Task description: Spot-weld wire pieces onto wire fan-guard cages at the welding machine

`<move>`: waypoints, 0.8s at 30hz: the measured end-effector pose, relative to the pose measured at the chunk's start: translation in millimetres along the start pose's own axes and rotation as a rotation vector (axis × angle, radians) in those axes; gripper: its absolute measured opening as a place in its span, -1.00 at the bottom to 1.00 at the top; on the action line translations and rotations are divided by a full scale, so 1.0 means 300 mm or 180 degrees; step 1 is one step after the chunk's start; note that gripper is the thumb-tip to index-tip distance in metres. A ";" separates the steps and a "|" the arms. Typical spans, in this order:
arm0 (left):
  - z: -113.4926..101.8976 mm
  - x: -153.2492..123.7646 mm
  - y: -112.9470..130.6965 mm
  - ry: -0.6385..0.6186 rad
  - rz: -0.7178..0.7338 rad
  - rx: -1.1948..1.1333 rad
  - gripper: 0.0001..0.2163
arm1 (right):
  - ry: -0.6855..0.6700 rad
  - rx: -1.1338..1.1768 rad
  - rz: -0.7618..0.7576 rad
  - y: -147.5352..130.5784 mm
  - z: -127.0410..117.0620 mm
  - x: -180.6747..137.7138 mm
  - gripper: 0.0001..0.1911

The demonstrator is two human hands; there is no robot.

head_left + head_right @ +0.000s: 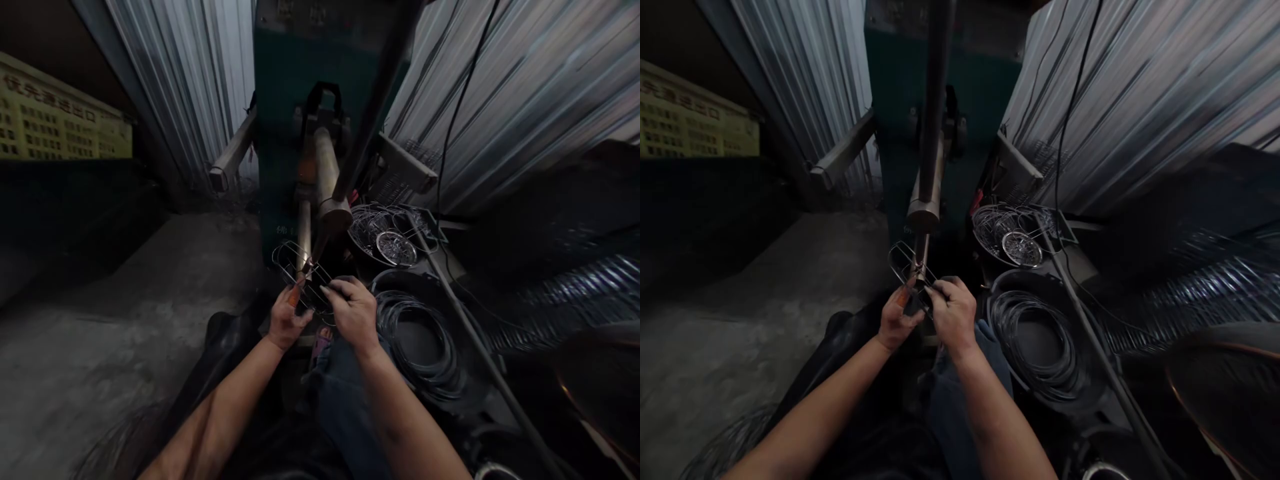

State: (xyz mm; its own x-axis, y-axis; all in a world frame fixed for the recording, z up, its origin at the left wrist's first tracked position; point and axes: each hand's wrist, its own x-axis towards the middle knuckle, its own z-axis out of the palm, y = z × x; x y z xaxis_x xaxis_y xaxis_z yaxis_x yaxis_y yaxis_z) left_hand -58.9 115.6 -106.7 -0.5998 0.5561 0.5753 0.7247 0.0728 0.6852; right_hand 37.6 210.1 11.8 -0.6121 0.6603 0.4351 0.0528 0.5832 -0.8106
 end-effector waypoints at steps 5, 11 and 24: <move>-0.010 0.016 -0.007 0.0093 0.0166 -0.0193 -0.37 | 0.0079 -0.0113 0.0038 -0.008 0.017 0.035 -0.86; -0.007 0.002 -0.006 -0.0080 -0.0096 -0.0026 -0.31 | 0.0093 -0.0298 0.0037 -0.013 0.034 0.045 -0.86; -0.013 -0.041 0.012 -0.0076 -0.0091 -0.0393 -0.40 | 0.0049 0.0054 0.0388 0.043 -0.095 -0.128 -0.79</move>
State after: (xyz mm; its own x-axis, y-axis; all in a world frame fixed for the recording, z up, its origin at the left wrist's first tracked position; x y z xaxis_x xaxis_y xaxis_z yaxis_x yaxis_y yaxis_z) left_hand -50.2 105.9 -109.5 -0.6102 0.5750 0.5450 0.6593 -0.0128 0.7518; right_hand 84.3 205.9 -4.3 -0.5896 0.7332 0.3387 0.1128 0.4900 -0.8644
